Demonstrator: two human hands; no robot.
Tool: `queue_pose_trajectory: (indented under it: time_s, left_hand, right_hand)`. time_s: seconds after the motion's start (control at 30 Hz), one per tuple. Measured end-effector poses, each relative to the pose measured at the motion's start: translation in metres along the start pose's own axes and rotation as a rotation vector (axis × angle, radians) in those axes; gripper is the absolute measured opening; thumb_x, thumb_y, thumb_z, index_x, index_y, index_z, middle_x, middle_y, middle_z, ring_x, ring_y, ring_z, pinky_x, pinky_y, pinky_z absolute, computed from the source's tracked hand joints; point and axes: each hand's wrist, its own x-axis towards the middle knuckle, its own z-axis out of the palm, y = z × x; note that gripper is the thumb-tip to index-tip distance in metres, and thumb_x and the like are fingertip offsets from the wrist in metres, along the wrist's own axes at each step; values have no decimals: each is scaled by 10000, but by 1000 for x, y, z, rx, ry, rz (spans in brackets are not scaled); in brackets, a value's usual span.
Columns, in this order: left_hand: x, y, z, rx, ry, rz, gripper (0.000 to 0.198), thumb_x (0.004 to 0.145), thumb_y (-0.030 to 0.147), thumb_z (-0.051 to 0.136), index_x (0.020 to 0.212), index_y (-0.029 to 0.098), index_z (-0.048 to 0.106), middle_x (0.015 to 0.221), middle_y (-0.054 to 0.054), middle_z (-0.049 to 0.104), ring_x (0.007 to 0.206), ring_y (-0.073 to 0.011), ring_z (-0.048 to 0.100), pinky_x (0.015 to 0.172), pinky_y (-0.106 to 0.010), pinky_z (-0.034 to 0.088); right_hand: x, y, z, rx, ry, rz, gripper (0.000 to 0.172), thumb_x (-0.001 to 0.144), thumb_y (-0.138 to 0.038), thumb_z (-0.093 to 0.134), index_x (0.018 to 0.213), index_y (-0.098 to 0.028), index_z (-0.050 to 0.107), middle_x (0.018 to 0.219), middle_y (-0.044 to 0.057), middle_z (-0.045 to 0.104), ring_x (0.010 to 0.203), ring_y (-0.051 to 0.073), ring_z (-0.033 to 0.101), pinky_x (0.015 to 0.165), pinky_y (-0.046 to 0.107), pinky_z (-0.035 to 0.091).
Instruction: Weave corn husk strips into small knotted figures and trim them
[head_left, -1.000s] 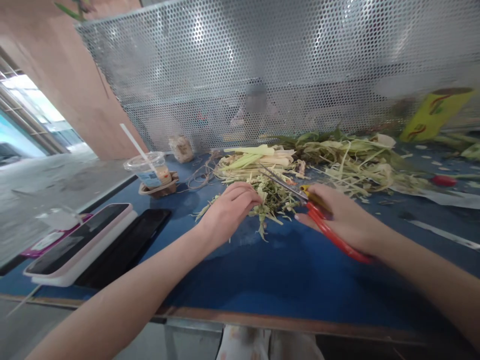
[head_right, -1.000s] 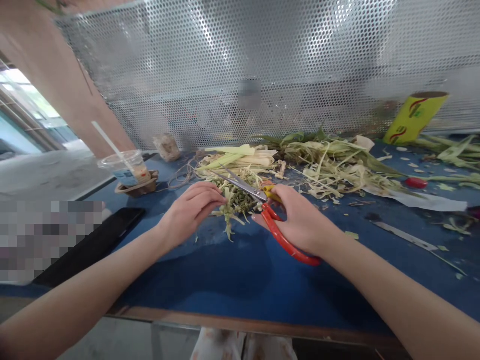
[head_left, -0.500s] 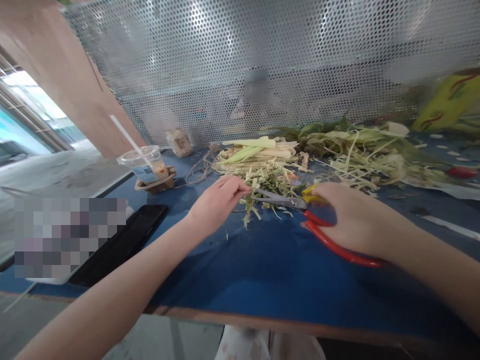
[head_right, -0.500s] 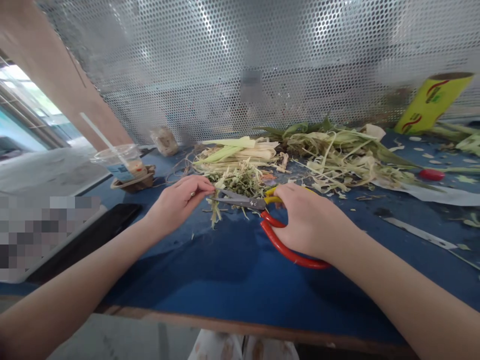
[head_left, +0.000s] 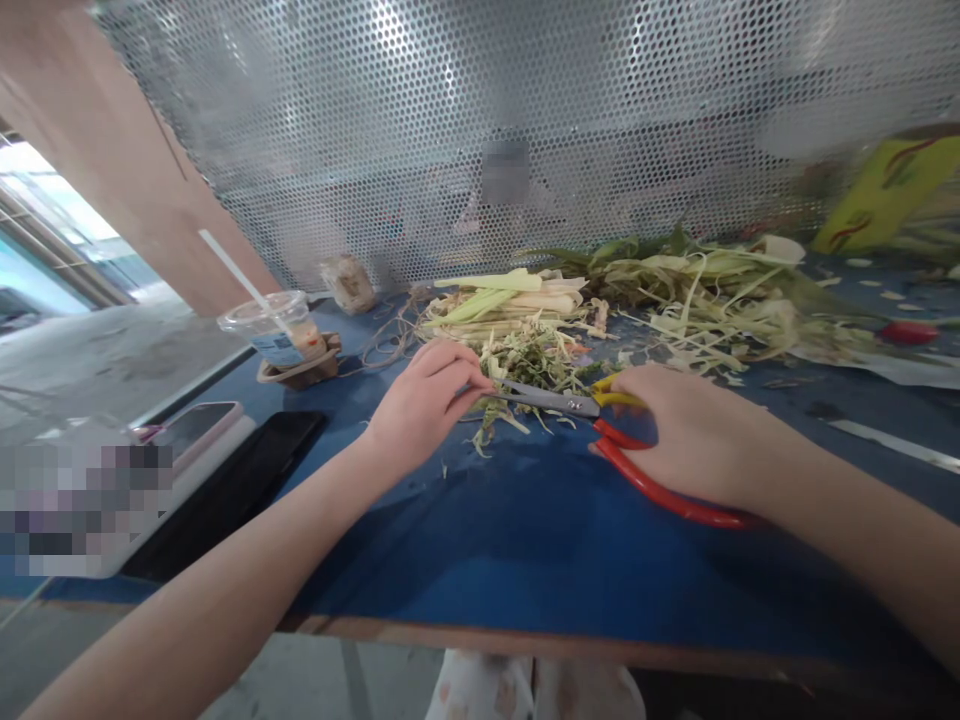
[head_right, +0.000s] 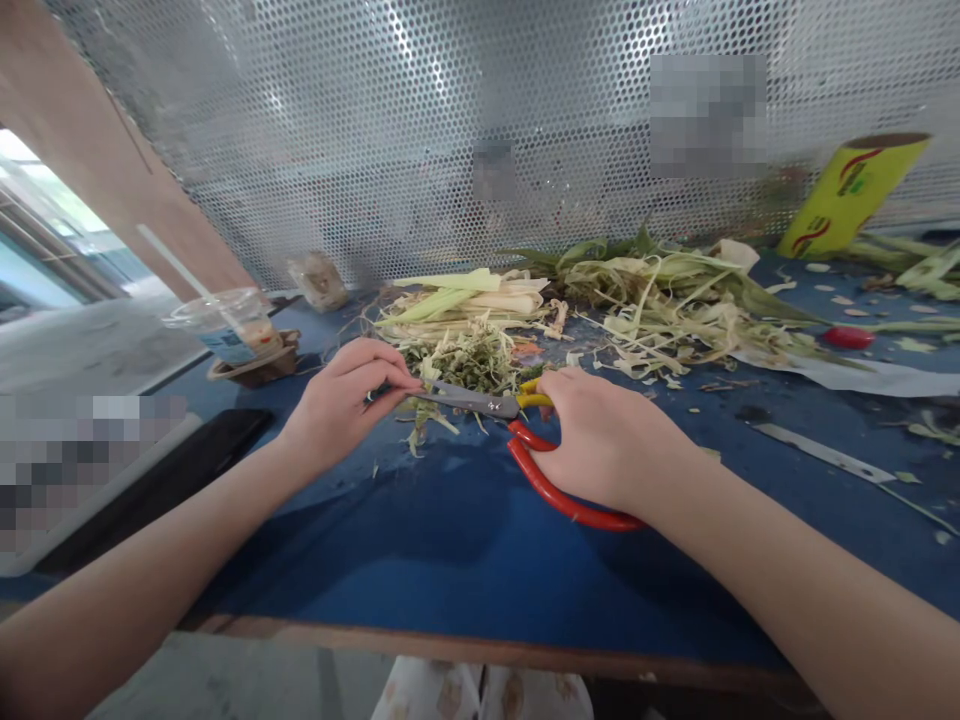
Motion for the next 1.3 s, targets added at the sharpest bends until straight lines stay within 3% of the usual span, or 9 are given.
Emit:
queue_pose_trajectory:
  time_s: [0.37,0.67,0.9,1.03,1.3]
  left_hand:
    - [1,-6,-1,-207,-11,-35,96,782,187,542,772,180,637,760,-32,641,797,-145,548,770,-282,444]
    - [1,-1,1,-336,-66,-210,91,768,229,562,757,194,645,766,-33,633,790,-152,544,734,-287,444]
    - [3,1,-2,-479,-90,-438,108,715,290,613,731,205,678,757,-27,561,656,-124,490,540,-236,401]
    - [5,2,-4,-431,-115,-453,83,697,277,632,740,245,697,737,-12,470,635,-111,436,537,-232,384]
    - [5,4,-2,-485,-136,-422,80,698,280,636,713,229,696,773,-16,510,679,-113,485,533,-229,385]
  right_hand:
    - [-1,2,-5,-8,11,-18,430,723,-510,452,979,-187,578,967,93,627,756,241,605,555,294,442]
    - [-1,0,-6,1,-72,23,518,720,-526,438,1076,-172,566,1070,116,611,809,274,611,582,331,474]
    - [-2,0,-6,-28,-51,-10,483,734,-514,416,1055,-187,570,1036,89,628,804,259,617,574,325,485]
    - [-2,-1,-5,-57,-26,-43,492,720,-515,430,1068,-194,564,1066,86,617,806,265,618,553,317,477]
    - [-4,-6,-7,-24,-56,-24,469,721,-514,440,1025,-188,586,993,102,642,696,238,622,502,295,439]
